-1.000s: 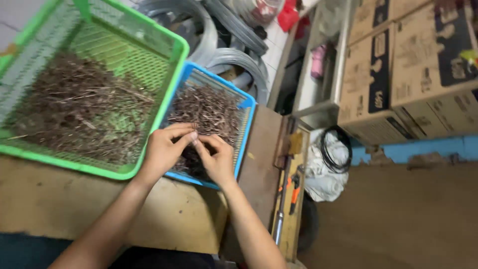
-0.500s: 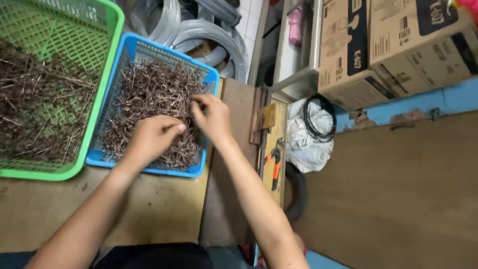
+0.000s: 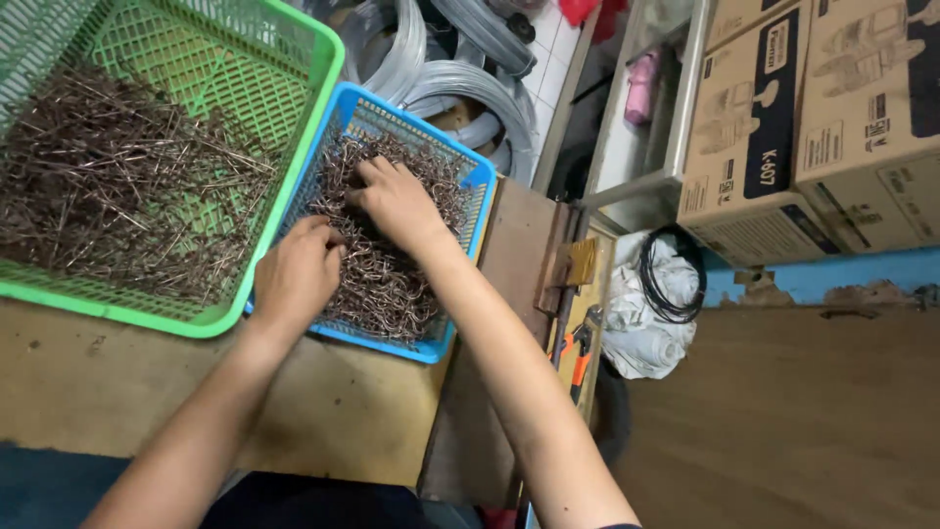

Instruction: Sorting through scrap copper wire and cutting pieces to length using a manual tool and a guide.

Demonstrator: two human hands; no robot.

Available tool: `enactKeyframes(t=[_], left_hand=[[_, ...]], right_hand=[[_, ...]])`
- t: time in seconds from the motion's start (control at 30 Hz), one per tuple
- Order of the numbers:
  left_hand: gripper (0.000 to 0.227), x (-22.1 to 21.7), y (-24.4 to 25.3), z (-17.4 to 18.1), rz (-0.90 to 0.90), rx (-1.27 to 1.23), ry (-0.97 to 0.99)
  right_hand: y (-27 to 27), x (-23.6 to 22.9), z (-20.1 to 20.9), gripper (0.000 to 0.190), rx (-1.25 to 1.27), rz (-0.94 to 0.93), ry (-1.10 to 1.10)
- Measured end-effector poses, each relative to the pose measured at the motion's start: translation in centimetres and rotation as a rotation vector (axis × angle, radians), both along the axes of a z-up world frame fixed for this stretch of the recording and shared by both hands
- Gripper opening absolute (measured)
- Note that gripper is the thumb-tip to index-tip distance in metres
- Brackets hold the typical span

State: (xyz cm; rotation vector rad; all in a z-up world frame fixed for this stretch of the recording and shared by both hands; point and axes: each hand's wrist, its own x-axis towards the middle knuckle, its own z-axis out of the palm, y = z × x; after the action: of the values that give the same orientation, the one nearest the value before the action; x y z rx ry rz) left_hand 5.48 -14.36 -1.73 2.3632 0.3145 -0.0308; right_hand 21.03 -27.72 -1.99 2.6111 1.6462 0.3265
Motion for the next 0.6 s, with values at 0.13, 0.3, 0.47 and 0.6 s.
enactKeyframes(t=[0.13, 0.3, 0.47, 0.6], left_hand=[[0.033, 1.0, 0.3, -0.4, 0.028, -0.042, 0.01], [0.043, 1.6, 0.6, 4.9, 0.02, -0.182, -0.112], [0.028, 3.6, -0.1, 2.3, -0.048, -0.29, -0.489], [0.021, 5.0, -2.6, 3.4, -0.147, -0.423, -0.588]], right_hand=[[-1.0, -0.1, 2.1, 0.018, 0.041, 0.069, 0.036], [-2.7, -0.1, -0.5, 0.013, 0.666, -0.28, 0.48], [-4.5, -2.2, 0.7, 0.025, 1.34, -0.621, 1.194], [-7.4, -4.0, 2.0, 0.022, 1.587, -0.689, 1.32]])
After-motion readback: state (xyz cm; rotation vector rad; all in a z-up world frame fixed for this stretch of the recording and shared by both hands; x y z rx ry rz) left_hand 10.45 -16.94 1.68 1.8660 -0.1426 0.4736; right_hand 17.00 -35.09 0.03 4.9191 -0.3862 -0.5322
